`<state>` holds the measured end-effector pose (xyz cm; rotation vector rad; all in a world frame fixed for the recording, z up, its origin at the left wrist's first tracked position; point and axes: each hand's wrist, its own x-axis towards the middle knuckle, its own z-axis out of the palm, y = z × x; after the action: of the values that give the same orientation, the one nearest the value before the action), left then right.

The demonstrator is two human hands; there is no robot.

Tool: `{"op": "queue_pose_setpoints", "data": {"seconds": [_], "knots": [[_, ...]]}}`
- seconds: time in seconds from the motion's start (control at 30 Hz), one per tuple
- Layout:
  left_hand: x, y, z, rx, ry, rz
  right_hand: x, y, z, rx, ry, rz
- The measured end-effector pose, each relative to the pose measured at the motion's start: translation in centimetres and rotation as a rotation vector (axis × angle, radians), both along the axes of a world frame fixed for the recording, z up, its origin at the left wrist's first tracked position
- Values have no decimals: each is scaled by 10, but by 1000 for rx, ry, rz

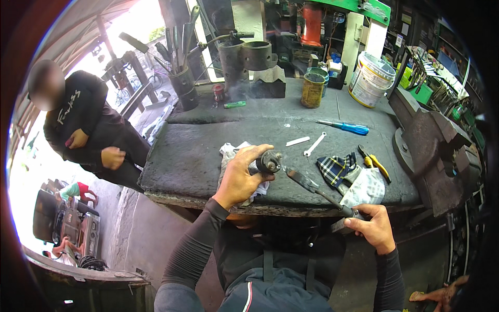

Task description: The person uses a screwdriver and pliers to adjust and remove small parts from a cylindrical electrical component on a workbench. They repeatedly scrape and pry at the component's terminals while holding it with a cloth.

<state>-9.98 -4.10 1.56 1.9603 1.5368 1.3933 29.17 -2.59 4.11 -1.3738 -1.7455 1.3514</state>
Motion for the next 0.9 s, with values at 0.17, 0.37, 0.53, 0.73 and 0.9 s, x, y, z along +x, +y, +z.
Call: {"op": "queue_pose_setpoints", "data": {"seconds": [0.17,0.37,0.53,0.73,0.9], "knots": [[-3,0,1,-18,0,-1,-3,4,-2,-11,31,8],[-10,0,4,-33,36,-56,5,18,-13,105,-56,54],[-14,0,8,-96,49,-111,6,26,-5,265,-114,109],[-16,3,5,-144,34,-138,12,36,-9,405,-145,116],[-20,0,0,-107,47,-107,6,37,1,297,-151,153]]}}
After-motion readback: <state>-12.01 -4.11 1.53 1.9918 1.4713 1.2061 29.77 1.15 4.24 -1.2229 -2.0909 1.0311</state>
